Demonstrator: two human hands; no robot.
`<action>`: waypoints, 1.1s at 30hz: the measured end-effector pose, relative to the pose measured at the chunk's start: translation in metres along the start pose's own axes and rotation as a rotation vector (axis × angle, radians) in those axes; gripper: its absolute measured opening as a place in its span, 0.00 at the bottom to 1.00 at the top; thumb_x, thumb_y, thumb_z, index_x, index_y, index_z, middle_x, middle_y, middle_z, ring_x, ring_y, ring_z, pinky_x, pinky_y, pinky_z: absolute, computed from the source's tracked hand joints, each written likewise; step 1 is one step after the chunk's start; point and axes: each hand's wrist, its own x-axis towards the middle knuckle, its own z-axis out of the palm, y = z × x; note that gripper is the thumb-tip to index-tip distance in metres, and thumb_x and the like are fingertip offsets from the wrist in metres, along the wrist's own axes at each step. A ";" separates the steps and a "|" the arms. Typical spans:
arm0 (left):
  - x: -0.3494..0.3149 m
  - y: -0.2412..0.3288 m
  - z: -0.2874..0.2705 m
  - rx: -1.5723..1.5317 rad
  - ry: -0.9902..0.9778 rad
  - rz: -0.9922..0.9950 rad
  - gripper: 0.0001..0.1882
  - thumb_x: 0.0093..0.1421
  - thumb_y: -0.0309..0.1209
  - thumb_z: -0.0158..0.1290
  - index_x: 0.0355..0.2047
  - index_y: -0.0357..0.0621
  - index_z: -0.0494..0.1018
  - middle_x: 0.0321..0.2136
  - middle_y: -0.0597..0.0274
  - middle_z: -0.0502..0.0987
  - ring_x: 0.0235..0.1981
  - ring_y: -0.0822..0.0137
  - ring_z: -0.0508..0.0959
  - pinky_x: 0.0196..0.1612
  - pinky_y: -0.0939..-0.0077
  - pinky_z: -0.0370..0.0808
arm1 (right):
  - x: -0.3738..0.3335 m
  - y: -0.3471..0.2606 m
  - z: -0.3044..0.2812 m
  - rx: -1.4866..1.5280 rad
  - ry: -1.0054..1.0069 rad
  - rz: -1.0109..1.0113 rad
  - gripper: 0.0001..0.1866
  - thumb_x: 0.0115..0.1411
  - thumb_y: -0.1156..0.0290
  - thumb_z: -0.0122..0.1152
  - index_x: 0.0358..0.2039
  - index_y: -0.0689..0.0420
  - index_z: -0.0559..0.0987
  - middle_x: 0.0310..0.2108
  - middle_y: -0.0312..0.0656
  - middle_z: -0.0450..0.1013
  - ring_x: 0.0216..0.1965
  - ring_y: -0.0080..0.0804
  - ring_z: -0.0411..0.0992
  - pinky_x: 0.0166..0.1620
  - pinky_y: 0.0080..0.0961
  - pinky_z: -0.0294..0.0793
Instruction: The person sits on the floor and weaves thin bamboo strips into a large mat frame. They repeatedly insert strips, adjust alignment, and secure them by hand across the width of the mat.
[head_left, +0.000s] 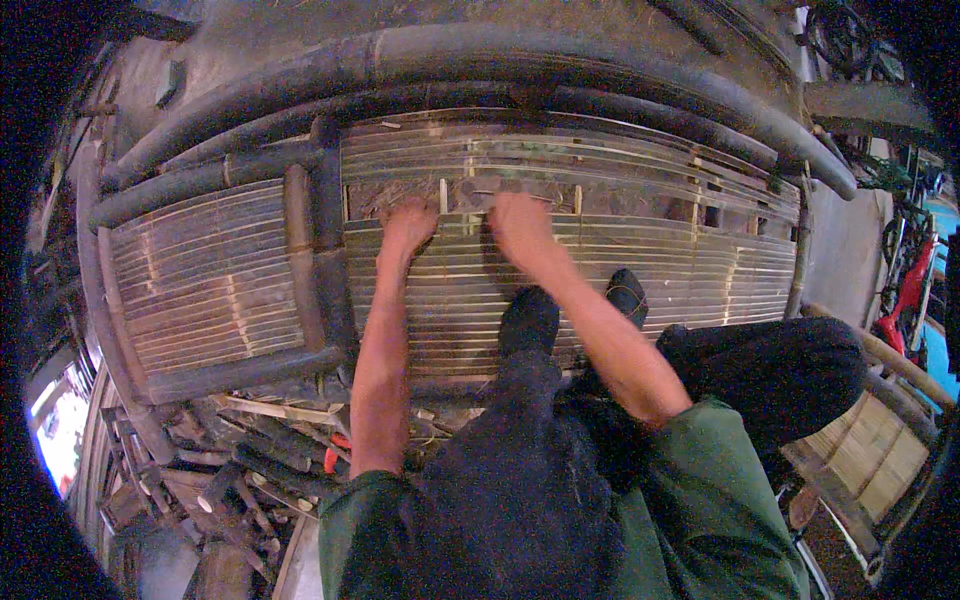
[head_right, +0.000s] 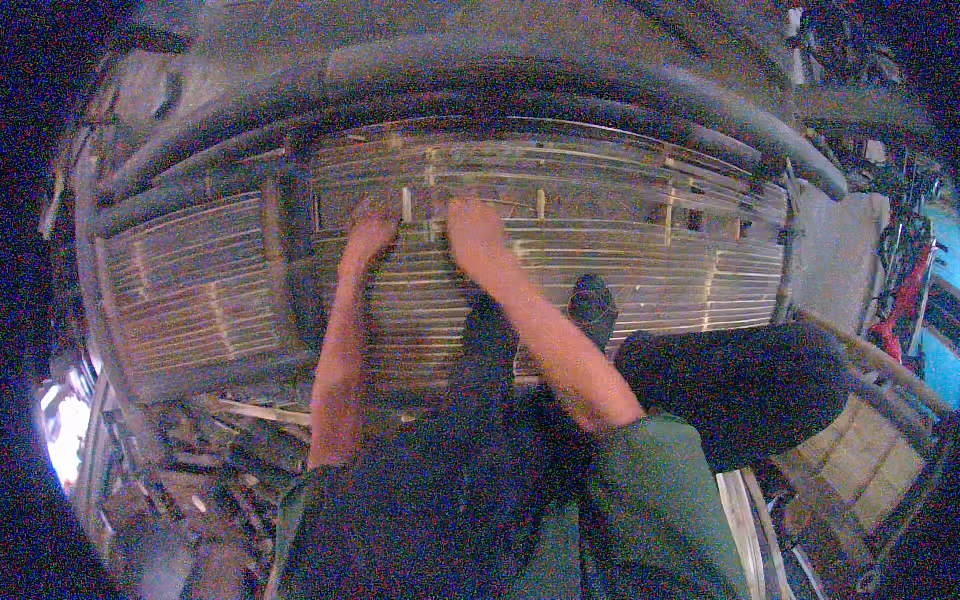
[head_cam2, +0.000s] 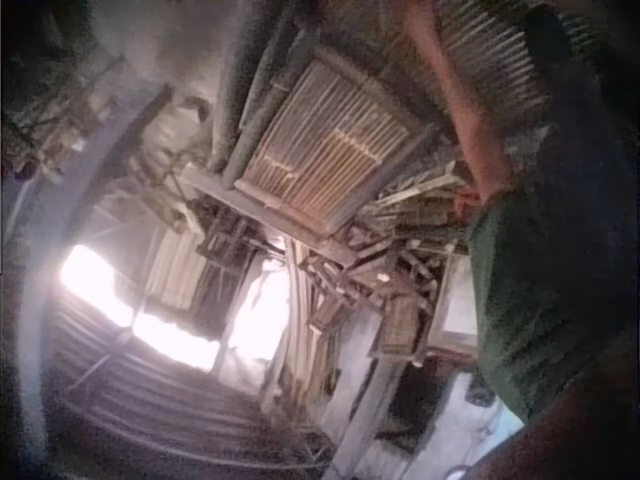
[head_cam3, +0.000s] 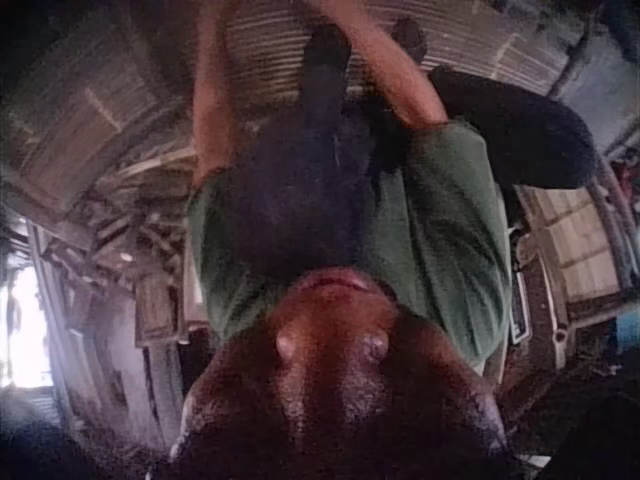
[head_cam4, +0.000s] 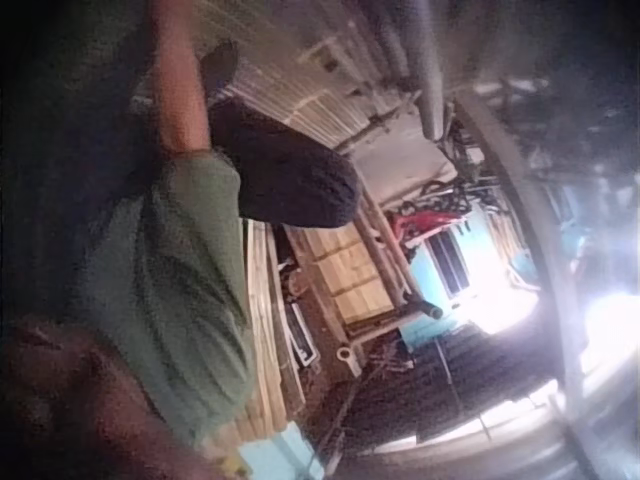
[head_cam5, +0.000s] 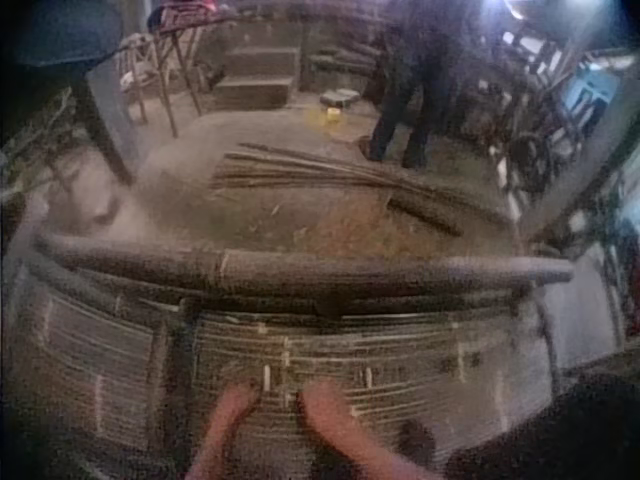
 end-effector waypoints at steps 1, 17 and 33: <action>-0.003 0.002 0.004 -0.001 0.043 -0.023 0.24 0.63 0.44 0.33 0.39 0.39 0.73 0.40 0.44 0.75 0.46 0.45 0.72 0.57 0.36 0.49 | 0.002 -0.011 0.006 0.034 -0.020 0.029 0.11 0.52 0.67 0.55 0.30 0.63 0.75 0.26 0.54 0.74 0.30 0.51 0.75 0.33 0.42 0.75; 0.004 0.010 -0.019 -0.236 -0.127 -0.043 0.22 0.64 0.45 0.32 0.39 0.45 0.72 0.37 0.49 0.76 0.46 0.45 0.71 0.52 0.35 0.49 | 0.045 -0.039 0.075 0.595 -0.106 0.146 0.16 0.60 0.61 0.46 0.35 0.63 0.72 0.28 0.50 0.75 0.24 0.40 0.73 0.24 0.35 0.71; -0.027 0.036 -0.097 -1.508 -0.024 -0.360 0.18 0.62 0.36 0.43 0.33 0.32 0.76 0.31 0.53 0.79 0.34 0.64 0.77 0.42 0.71 0.71 | 0.008 -0.038 0.040 0.853 0.039 0.047 0.15 0.59 0.62 0.53 0.43 0.57 0.75 0.19 0.44 0.73 0.16 0.30 0.68 0.21 0.28 0.68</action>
